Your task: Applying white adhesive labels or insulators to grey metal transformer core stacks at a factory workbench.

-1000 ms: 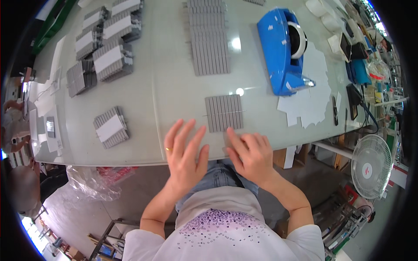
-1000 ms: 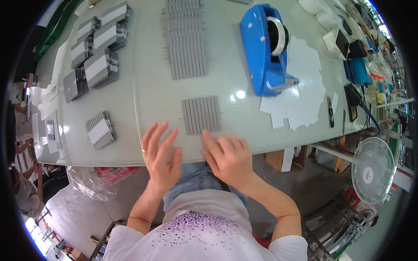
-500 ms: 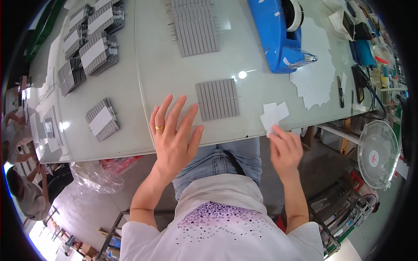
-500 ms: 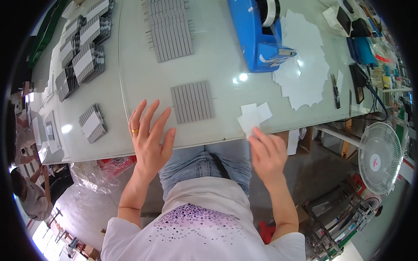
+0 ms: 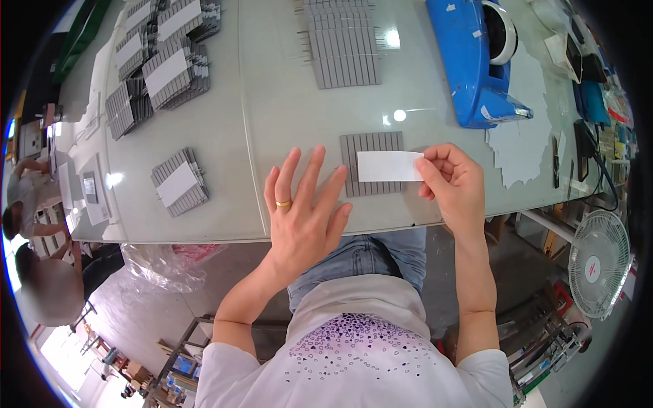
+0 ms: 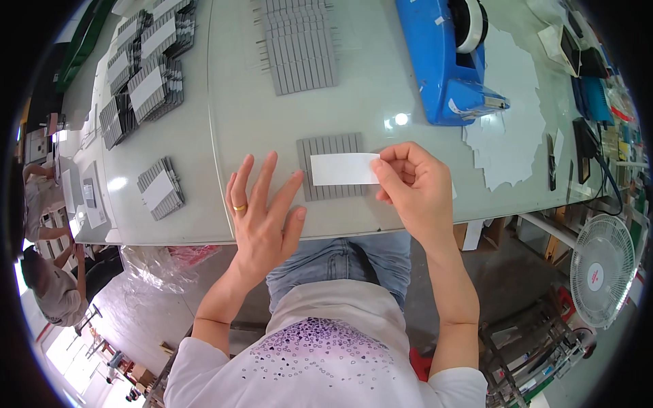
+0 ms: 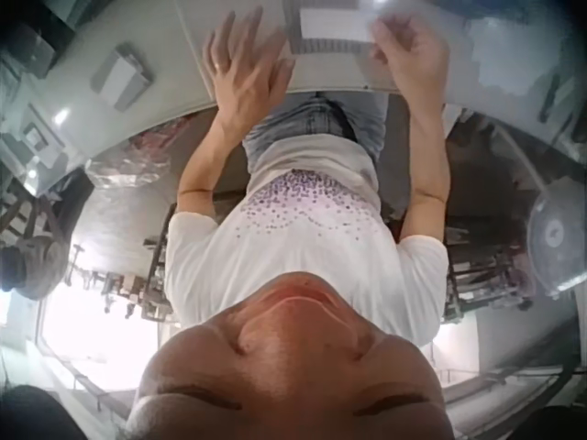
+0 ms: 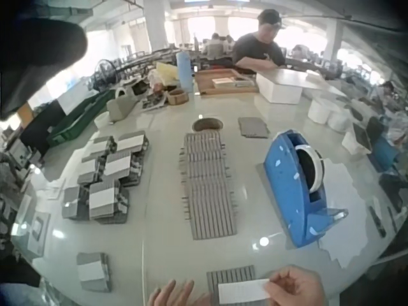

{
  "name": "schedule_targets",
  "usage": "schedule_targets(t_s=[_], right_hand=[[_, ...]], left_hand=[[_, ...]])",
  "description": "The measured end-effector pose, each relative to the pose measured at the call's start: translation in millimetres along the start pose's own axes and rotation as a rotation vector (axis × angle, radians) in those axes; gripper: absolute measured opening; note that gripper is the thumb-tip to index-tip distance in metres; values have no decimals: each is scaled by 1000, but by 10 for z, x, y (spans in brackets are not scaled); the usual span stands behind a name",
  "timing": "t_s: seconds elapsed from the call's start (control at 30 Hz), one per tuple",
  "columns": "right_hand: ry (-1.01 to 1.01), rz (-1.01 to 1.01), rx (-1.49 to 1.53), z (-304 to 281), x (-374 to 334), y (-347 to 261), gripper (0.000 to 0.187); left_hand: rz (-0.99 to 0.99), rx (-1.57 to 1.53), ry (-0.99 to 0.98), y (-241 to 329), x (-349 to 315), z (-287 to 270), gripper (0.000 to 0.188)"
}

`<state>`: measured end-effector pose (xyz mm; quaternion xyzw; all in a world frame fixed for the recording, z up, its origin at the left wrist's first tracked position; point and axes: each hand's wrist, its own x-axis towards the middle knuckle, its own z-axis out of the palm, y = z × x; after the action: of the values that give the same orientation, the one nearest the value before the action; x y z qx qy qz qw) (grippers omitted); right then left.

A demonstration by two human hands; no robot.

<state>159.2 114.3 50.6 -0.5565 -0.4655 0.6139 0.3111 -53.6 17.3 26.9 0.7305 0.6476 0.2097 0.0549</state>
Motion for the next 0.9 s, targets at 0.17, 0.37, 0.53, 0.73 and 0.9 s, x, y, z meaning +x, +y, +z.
schedule_targets(t_s=[0.17, 0.37, 0.53, 0.73, 0.9], right_hand=[[-47, 35, -52, 99, 47, -18, 9], [-55, 11, -98, 117, 90, -17, 10], [-50, 26, -100, 127, 88, -21, 10], [-43, 11, -105, 156, 72, -11, 10], [-56, 0, -129, 138, 72, -5, 11]], left_hand=[[-9, 6, -20, -12, -1, -10, 40], [-21, -29, -39, 0, 4, -23, 41], [-21, -41, -42, -2, 4, -21, 42], [-15, -35, -30, -11, -16, -14, 43], [0, 5, -21, 15, -24, 0, 44]])
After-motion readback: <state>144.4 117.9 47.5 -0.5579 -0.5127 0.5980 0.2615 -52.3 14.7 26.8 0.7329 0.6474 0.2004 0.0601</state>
